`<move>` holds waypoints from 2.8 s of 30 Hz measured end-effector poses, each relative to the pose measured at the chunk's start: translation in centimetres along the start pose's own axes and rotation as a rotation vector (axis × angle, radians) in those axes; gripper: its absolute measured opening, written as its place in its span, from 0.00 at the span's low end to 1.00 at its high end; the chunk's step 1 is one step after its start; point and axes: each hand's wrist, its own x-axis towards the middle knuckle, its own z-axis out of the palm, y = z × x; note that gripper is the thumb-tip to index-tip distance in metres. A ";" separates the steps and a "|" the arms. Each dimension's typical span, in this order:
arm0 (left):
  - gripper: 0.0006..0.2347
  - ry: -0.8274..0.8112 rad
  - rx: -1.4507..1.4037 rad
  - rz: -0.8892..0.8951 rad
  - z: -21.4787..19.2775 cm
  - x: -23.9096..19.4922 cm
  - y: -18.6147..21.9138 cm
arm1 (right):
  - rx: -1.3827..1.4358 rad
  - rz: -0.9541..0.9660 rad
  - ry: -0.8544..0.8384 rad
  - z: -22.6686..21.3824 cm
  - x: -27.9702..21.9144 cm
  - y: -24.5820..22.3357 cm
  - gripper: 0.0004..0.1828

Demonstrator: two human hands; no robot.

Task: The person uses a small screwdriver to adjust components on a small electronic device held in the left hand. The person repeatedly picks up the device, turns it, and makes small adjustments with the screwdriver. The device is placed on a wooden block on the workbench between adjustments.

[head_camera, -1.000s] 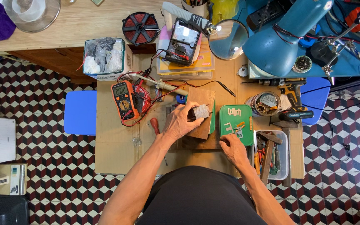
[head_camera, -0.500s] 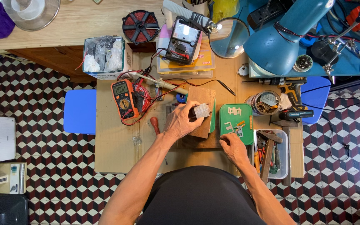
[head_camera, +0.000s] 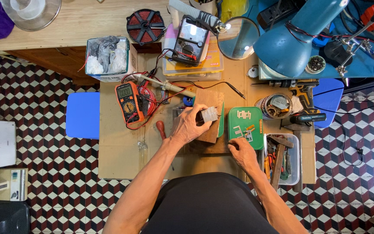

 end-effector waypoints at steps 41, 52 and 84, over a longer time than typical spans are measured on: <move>0.20 -0.016 -0.005 0.026 0.1 0.2 -0.4 | 0.040 0.016 0.075 0.3 -0.1 -0.3 0.14; 0.20 0.003 0.010 -0.003 0.1 0.3 0.1 | 0.085 0.078 0.053 -0.2 -0.2 -1.0 0.12; 0.25 0.013 -0.065 0.021 -0.1 0.0 0.1 | 0.095 0.119 0.050 -0.6 0.1 -1.5 0.11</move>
